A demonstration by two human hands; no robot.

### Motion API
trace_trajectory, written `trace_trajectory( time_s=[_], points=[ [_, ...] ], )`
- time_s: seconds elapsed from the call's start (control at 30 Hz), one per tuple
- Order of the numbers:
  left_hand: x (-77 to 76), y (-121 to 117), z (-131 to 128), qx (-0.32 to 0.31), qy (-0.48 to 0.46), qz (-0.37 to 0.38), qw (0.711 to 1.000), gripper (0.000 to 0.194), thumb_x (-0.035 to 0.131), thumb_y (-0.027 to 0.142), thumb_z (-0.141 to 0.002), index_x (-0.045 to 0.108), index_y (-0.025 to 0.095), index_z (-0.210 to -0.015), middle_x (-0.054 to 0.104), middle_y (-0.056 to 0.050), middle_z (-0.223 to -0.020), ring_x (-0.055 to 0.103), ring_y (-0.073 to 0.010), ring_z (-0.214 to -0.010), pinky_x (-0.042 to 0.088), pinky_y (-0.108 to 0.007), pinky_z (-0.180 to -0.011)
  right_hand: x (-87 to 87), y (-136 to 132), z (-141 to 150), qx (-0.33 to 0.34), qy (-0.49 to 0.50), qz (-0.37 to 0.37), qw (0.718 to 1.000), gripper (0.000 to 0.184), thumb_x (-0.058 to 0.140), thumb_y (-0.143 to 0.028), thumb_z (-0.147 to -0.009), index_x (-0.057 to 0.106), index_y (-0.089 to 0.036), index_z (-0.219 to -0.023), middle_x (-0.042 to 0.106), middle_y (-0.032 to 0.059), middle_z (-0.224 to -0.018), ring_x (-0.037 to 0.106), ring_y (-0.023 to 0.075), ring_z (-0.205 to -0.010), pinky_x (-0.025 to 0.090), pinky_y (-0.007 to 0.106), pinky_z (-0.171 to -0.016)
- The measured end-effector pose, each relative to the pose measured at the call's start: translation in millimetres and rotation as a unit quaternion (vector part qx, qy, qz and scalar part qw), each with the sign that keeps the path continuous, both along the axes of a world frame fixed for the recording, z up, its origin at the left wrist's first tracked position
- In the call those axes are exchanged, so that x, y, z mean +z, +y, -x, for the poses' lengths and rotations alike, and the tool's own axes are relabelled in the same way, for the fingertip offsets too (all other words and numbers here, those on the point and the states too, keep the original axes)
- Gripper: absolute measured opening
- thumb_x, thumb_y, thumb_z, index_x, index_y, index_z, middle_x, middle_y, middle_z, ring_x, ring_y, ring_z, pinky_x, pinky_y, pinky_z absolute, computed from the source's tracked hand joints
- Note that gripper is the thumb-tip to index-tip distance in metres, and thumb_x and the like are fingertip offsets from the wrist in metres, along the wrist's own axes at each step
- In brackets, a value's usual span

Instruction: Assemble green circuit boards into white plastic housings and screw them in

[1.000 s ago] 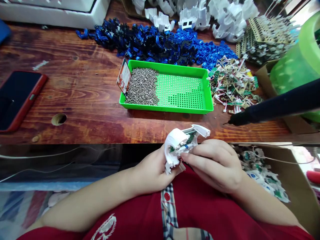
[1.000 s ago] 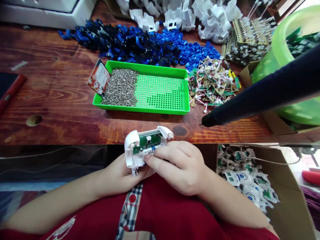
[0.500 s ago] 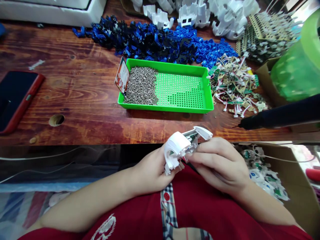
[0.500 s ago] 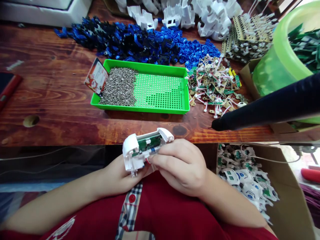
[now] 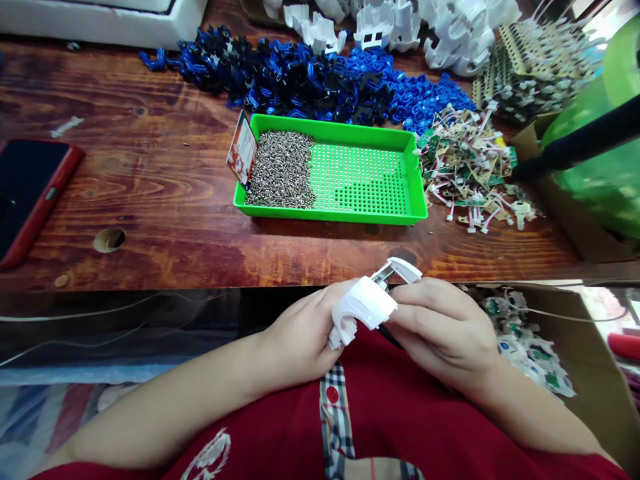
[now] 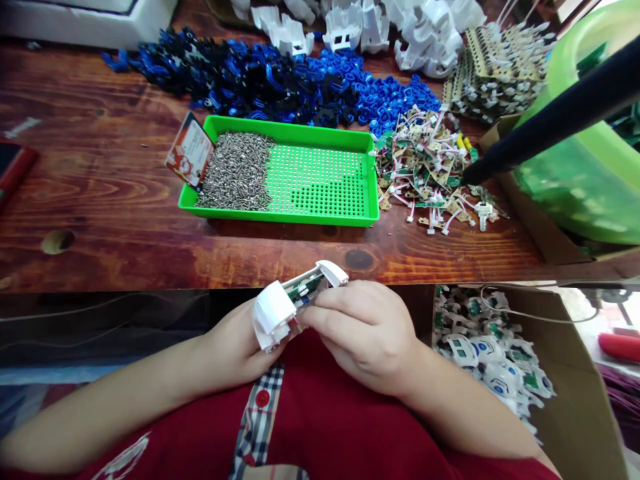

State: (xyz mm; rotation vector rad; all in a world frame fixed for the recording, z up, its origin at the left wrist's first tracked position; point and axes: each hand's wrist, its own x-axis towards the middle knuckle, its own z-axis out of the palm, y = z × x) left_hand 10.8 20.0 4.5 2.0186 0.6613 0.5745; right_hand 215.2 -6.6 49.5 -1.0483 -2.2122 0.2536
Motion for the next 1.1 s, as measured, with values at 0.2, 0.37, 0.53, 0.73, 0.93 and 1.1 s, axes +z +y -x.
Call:
trace_trajectory(
  time_s=[0.2,0.37,0.53,0.73,0.93,1.1],
  points=[
    [8.8,4.6,0.4,-0.026,0.022,-0.004,0.999,0.057,0.048,0.009,-0.077,0.033,0.016,-0.132,0.051,-0.014,-0.133,0.050,-0.0240,-0.120,0.041,-0.037,-0.101,0.5,-1.6,-0.6,-0.034,-0.035,0.010,0.999,0.011,0.059,-0.012,-0.080,0.061,-0.018,-0.089,0.065,0.0018,-0.082,0.061,0.0100,-0.073,0.048,0.023,-0.062],
    [6.2,3.0,2.7,-0.005,0.046,0.093,0.995,0.056,0.051,0.010,-0.076,0.036,0.017,-0.130,0.057,-0.013,-0.125,0.058,-0.0253,-0.110,0.046,-0.036,-0.094,-1.5,-2.5,-8.5,0.006,-0.005,0.052,0.999,0.031,0.058,-0.007,-0.079,0.055,-0.017,-0.108,0.065,0.0040,-0.094,0.061,0.0103,-0.086,0.051,0.021,-0.074],
    [5.3,1.4,4.5,-0.002,0.037,0.127,0.991,0.048,0.052,0.016,-0.080,0.042,0.015,-0.126,0.054,-0.015,-0.129,0.053,-0.0277,-0.116,0.041,-0.039,-0.100,-19.8,-10.4,-6.6,-0.149,0.258,0.041,0.954,0.043,0.068,-0.005,-0.067,0.055,-0.019,-0.106,0.056,0.0056,-0.095,0.057,0.0130,-0.088,0.049,0.026,-0.081],
    [3.4,-0.2,3.7,-0.027,0.027,0.104,0.994,0.062,0.051,0.011,-0.078,0.027,0.017,-0.135,0.054,-0.014,-0.128,0.056,-0.0246,-0.112,0.046,-0.036,-0.095,-33.4,-11.6,11.1,-0.078,0.328,0.382,0.860,0.062,0.072,-0.035,-0.069,0.042,-0.023,-0.122,0.055,0.0081,-0.114,0.057,0.0184,-0.102,0.049,0.032,-0.088],
    [3.3,0.3,4.8,-0.038,0.025,0.063,0.997,0.064,0.050,0.007,-0.075,0.030,0.019,-0.134,0.055,-0.012,-0.127,0.054,-0.0246,-0.116,0.045,-0.038,-0.098,-23.3,-10.1,18.1,-0.080,0.372,0.463,0.800,0.039,0.075,-0.027,-0.067,0.054,-0.023,-0.100,0.063,-0.0001,-0.092,0.061,0.0125,-0.081,0.051,0.024,-0.076],
    [7.1,2.3,6.0,-0.042,0.043,-0.012,0.998,0.062,0.049,0.007,-0.075,0.032,0.021,-0.133,0.052,-0.012,-0.131,0.054,-0.0222,-0.116,0.046,-0.036,-0.097,-21.5,-10.1,17.7,-0.078,0.375,0.420,0.823,0.037,0.077,-0.024,-0.063,0.055,-0.023,-0.093,0.064,-0.0009,-0.088,0.062,0.0123,-0.079,0.051,0.022,-0.073]
  ],
)
